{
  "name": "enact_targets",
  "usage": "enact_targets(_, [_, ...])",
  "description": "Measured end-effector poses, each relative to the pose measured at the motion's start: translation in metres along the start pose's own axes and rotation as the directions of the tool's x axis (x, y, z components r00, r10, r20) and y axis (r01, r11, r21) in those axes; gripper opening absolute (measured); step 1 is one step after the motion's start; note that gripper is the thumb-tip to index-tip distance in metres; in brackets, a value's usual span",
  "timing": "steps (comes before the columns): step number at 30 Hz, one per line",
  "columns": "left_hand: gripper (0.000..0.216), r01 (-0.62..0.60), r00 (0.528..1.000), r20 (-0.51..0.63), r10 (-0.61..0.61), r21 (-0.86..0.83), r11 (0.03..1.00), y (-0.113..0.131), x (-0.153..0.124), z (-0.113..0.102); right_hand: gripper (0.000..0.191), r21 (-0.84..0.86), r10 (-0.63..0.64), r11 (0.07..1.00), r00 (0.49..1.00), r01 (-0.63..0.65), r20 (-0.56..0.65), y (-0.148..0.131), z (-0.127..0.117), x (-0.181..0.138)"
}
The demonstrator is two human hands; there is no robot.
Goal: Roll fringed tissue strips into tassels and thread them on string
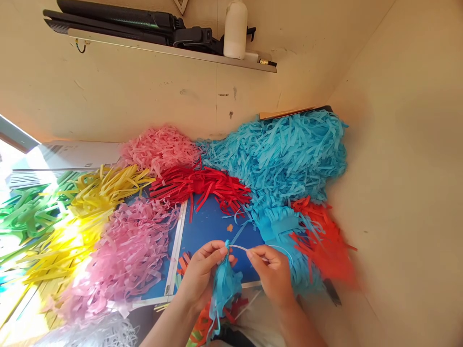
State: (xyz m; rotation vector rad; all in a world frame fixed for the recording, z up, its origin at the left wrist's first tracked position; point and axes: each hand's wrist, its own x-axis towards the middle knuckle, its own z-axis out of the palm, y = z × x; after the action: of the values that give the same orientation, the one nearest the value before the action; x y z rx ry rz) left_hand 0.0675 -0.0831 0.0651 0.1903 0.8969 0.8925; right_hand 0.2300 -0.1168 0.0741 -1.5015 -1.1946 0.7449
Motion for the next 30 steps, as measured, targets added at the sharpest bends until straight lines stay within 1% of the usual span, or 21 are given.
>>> enact_targets(3, [0.036,-0.003,1.000,0.000,0.003,0.025,1.000,0.000,0.001,-0.001,0.023,-0.026,-0.041,0.999,0.999,0.041,0.011,0.001,-0.001,0.000])
enact_targets(7, [0.039,-0.022,1.000,0.003,0.022,0.114,0.993,-0.001,0.002,0.001,0.019,-0.068,-0.135,0.988,0.989,0.139,0.066,0.004,0.000,-0.002])
enact_targets(9, [0.037,-0.100,0.995,0.035,0.095,0.218,0.971,-0.003,0.002,0.003,0.019,-0.084,-0.156,0.983,0.982,0.165,0.104,0.007,0.000,-0.003])
enact_targets(11, [0.030,-0.283,0.959,0.096,0.267,0.376,0.882,-0.005,0.001,0.003,0.018,-0.106,-0.140,0.981,0.972,0.162,0.189,0.010,-0.001,-0.003])
enact_targets(12, [0.025,-0.394,0.916,0.131,0.379,0.471,0.790,-0.006,0.000,0.001,0.015,-0.110,-0.116,0.983,0.959,0.148,0.257,0.010,-0.002,-0.002])
enact_targets(13, [0.021,-0.491,0.856,0.171,0.488,0.566,0.663,-0.008,0.000,-0.001,0.017,-0.106,-0.084,0.986,0.939,0.126,0.333,0.010,-0.003,-0.001])
enact_targets(15, [0.014,-0.600,0.716,0.279,0.640,0.713,0.362,-0.013,0.000,-0.006,0.028,-0.091,-0.025,0.993,0.895,0.072,0.445,0.009,-0.004,0.000])
enact_targets(17, [0.011,-0.642,0.582,0.413,0.700,0.762,0.084,-0.019,0.001,-0.012,0.027,-0.103,-0.019,0.992,0.878,0.077,0.478,0.006,0.000,-0.001])
enact_targets(18, [0.012,-0.656,0.525,0.476,0.705,0.755,-0.020,-0.021,0.002,-0.013,0.025,-0.131,-0.047,0.984,0.886,0.121,0.462,0.005,0.004,-0.002])
enact_targets(19, [0.013,-0.666,0.481,0.527,0.700,0.739,-0.098,-0.023,0.002,-0.014,0.025,-0.168,-0.092,0.969,0.895,0.182,0.436,0.003,0.008,-0.003])
enact_targets(20, [0.013,-0.673,0.454,0.564,0.690,0.724,-0.150,-0.023,0.002,-0.014,0.027,-0.195,-0.148,0.949,0.898,0.246,0.414,0.002,0.011,-0.003])
enact_targets(21, [0.014,-0.675,0.449,0.585,0.676,0.717,-0.173,-0.021,0.000,-0.013,0.030,-0.200,-0.201,0.934,0.899,0.296,0.389,0.000,0.011,-0.001])
enact_targets(22, [0.014,-0.672,0.467,0.592,0.656,0.721,-0.172,-0.017,-0.003,-0.012,0.033,-0.183,-0.236,0.932,0.908,0.312,0.346,-0.001,0.007,0.002])
enact_targets(23, [0.016,-0.663,0.504,0.593,0.629,0.732,-0.159,-0.011,-0.007,-0.011,0.035,-0.143,-0.248,0.944,0.928,0.296,0.279,-0.004,-0.003,0.007])
enact_targets(24, [0.018,-0.649,0.550,0.594,0.587,0.746,-0.147,-0.004,-0.012,-0.012,0.037,-0.087,-0.240,0.962,0.951,0.260,0.197,-0.006,-0.020,0.015])
enact_targets(25, [0.019,-0.633,0.595,0.600,0.534,0.760,-0.147,0.004,-0.018,-0.014,0.040,-0.025,-0.192,0.981,0.978,0.195,0.087,-0.009,-0.044,0.026])
enact_targets(26, [0.020,-0.624,0.633,0.615,0.470,0.765,-0.161,0.010,-0.023,-0.018,0.042,0.020,-0.177,0.984,0.983,0.178,-0.054,-0.011,-0.073,0.038])
enact_targets(27, [0.020,-0.629,0.662,0.644,0.383,0.756,-0.181,0.015,-0.028,-0.023,0.043,0.032,-0.178,0.982,0.975,0.184,-0.132,-0.013,-0.106,0.051])
enact_targets(28, [0.020,-0.651,0.679,0.678,0.283,0.734,-0.196,0.016,-0.030,-0.030,0.042,0.044,-0.184,0.979,0.960,0.197,-0.210,-0.013,-0.140,0.063])
enact_targets(29, [0.018,-0.677,0.686,0.704,0.186,0.710,-0.191,0.013,-0.031,-0.039,0.036,0.075,-0.201,0.967,0.911,0.243,-0.359,-0.012,-0.172,0.075])
enact_targets(30, [0.016,-0.703,0.691,0.718,0.082,0.694,-0.155,0.005,-0.029,-0.047,0.031,0.082,-0.230,0.948,0.839,0.308,-0.493,-0.008,-0.200,0.085])
